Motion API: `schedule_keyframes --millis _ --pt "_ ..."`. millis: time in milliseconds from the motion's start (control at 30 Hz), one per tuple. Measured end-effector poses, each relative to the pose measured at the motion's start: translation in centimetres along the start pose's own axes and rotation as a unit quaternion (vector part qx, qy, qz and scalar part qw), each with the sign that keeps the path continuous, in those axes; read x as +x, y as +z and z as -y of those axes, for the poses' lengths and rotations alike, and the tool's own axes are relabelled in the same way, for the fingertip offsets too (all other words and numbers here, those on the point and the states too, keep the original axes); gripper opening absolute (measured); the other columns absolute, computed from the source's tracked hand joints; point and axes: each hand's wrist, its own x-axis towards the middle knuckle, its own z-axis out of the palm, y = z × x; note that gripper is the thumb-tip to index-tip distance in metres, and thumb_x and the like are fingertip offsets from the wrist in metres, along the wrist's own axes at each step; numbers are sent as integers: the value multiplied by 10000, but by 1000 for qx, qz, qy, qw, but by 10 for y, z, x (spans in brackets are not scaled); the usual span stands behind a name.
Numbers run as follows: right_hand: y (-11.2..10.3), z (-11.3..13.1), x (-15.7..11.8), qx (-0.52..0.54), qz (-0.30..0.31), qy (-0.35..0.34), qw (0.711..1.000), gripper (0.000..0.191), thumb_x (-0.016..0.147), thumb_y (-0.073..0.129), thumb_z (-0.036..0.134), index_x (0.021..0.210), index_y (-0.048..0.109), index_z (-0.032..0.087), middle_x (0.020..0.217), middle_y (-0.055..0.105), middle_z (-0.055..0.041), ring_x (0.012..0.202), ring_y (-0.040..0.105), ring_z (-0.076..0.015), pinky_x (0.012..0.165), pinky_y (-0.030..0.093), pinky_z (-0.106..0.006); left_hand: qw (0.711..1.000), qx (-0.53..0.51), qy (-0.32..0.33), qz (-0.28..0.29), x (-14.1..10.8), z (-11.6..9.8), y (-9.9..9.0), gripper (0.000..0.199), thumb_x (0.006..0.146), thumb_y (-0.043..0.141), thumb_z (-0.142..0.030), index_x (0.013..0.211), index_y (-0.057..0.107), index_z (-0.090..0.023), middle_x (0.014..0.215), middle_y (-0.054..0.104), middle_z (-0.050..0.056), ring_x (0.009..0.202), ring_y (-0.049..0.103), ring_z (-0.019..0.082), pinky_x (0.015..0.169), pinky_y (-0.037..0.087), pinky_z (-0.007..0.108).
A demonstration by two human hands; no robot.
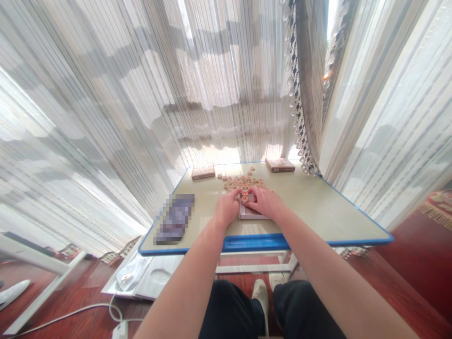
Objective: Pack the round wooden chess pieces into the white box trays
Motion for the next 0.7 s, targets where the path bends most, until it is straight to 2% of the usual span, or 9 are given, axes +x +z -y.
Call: schedule_keyframes --millis 333,700 --pt "-1 0 0 -2 1 7 1000 327 763 565 444 994 559 213 831 642 -59 842 582 -222 693 406 -286 1000 7 -6 -4 0 -1 0 527 712 382 -33 1172 595 -174 1193 611 28 1133 540 183 1009 392 295" --pt "4 -5 2 29 -6 -6 1000 339 715 621 402 980 560 200 777 627 -47 790 570 -207 685 410 -285 1000 -2 -8 -3 0 0 0 536 704 377 -25 1171 594 -173 1205 603 27 1152 524 174 1023 375 290"
